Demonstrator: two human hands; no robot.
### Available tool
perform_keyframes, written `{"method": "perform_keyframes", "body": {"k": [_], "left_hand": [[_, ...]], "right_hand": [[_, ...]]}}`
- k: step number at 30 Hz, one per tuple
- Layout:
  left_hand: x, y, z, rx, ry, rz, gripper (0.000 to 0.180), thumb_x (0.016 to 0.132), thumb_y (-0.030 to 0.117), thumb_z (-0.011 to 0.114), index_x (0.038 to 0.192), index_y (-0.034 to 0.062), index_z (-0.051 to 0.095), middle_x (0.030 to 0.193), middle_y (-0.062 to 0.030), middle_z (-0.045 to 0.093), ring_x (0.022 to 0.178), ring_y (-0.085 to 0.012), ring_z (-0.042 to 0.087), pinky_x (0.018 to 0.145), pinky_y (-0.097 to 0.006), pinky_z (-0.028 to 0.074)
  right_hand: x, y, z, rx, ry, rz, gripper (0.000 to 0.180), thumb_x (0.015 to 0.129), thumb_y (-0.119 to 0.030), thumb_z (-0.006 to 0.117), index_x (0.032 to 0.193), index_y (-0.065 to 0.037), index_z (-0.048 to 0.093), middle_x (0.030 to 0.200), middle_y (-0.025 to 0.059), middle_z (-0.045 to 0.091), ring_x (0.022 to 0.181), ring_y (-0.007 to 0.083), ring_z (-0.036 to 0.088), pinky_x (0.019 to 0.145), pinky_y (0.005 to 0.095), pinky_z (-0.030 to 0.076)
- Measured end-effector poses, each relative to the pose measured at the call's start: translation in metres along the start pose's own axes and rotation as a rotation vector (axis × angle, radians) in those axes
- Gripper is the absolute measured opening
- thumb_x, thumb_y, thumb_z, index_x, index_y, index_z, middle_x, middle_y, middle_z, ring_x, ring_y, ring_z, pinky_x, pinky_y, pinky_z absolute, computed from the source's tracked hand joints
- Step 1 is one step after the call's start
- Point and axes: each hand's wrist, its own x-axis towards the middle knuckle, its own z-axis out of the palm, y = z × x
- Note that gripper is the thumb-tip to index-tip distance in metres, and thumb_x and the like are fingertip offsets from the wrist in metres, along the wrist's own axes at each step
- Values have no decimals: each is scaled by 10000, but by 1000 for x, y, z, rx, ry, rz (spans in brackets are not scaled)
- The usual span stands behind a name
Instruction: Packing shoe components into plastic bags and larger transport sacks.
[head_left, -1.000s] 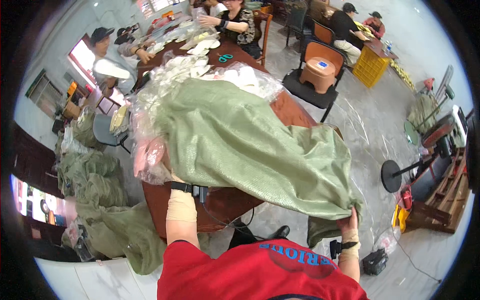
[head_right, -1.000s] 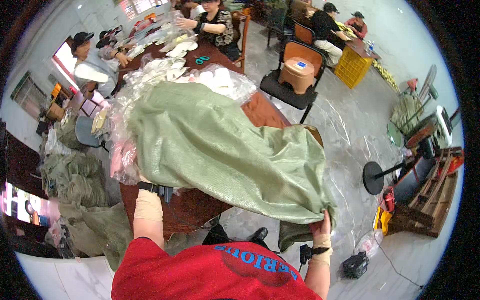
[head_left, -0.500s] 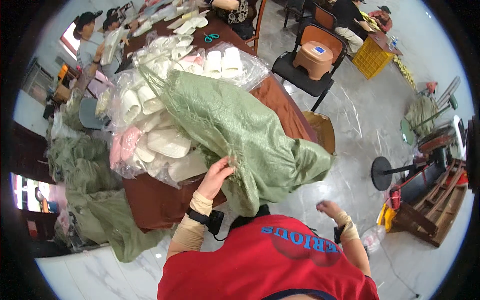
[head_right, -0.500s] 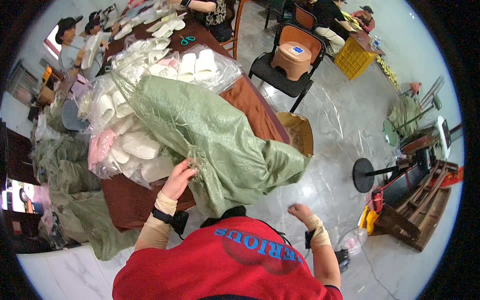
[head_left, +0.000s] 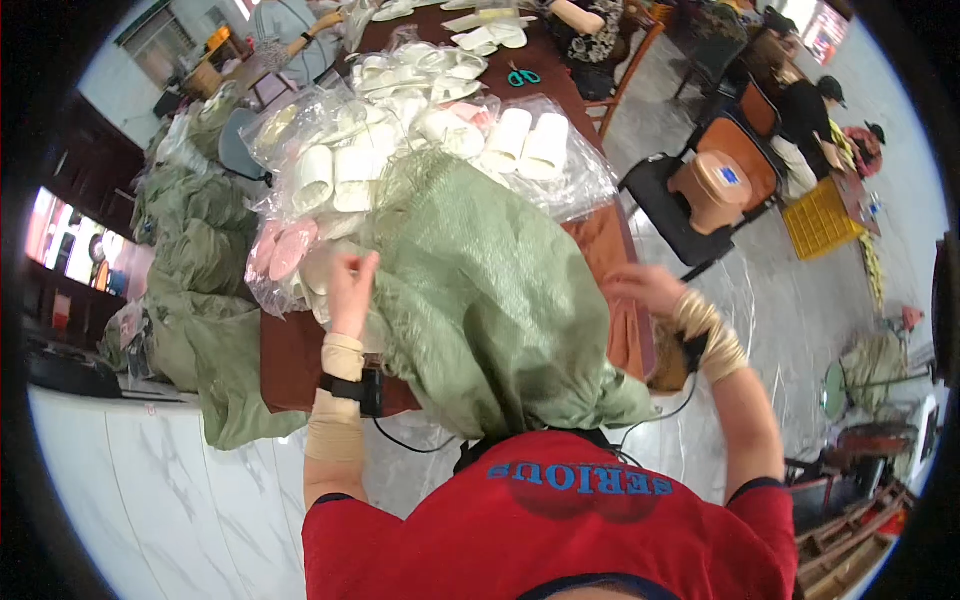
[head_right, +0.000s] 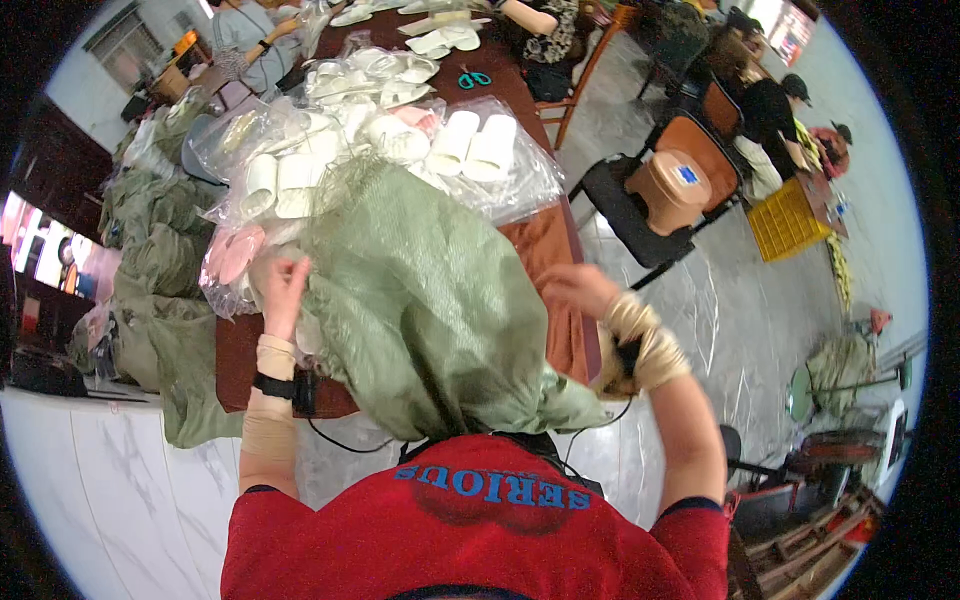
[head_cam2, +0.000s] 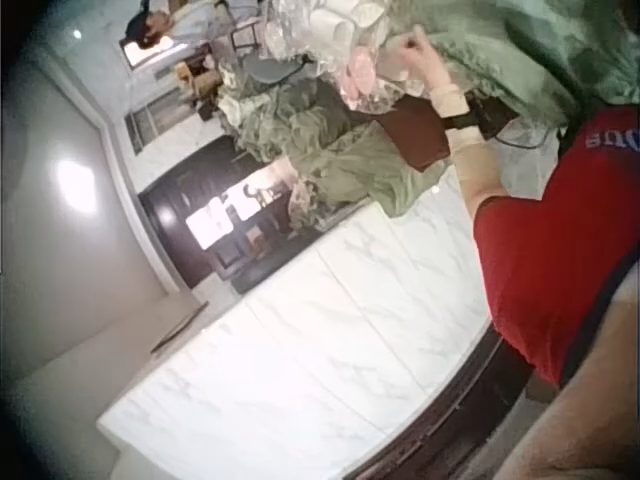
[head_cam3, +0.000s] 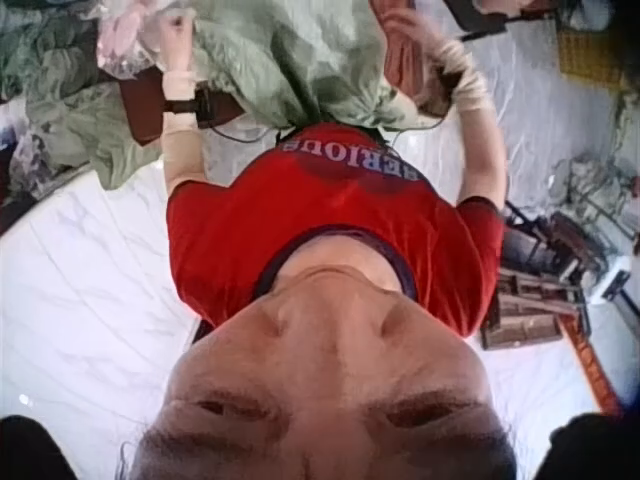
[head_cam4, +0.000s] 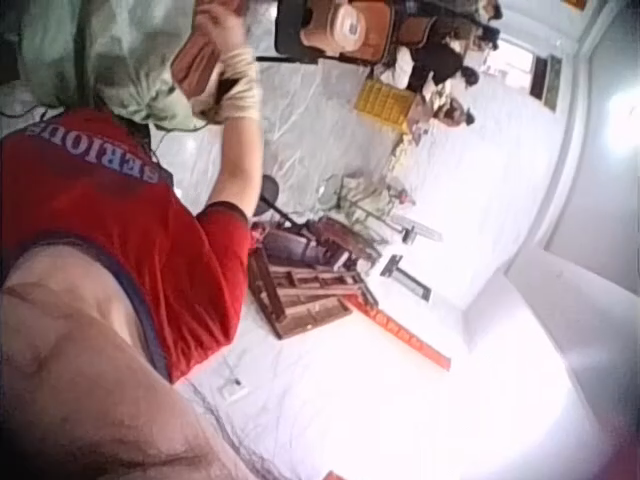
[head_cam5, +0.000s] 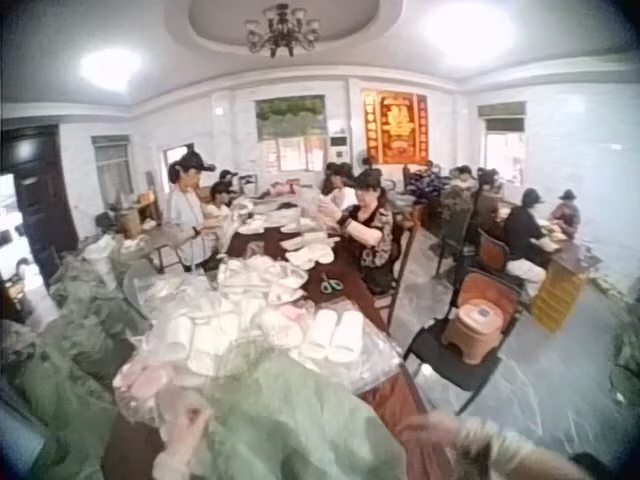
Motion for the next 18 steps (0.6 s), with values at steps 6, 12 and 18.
{"method": "perform_keyframes", "body": {"k": [6, 12, 18], "left_hand": [[50, 17, 36, 579, 347, 256, 712, 774, 387, 709, 1260, -44, 418, 1150, -234, 561, 1067, -387, 538, 918, -419, 413], [65, 15, 58, 325, 160, -106, 538, 817, 213, 658, 1259, 13, 425, 1027, -198, 583, 953, -330, 561, 846, -385, 431], [72, 22, 42, 324, 227, -302, 415, 818, 105, 650, 1169, -55, 499, 958, -135, 581, 914, -178, 557, 808, -291, 441]], "right_hand": [[181, 53, -198, -216, 68, 190, 231, 901, -229, 514, 998, -45, 614, 692, 68, 648, 561, 144, 634, 439, 281, 488], [390, 98, -228, -171, 316, 80, 252, 890, -257, 489, 897, -62, 649, 759, 124, 671, 637, 240, 662, 606, 360, 535], [555, 135, -171, -605, 513, -226, 269, 857, -134, 477, 1088, -116, 612, 1032, 165, 618, 1024, 316, 589, 838, 419, 488]]}}
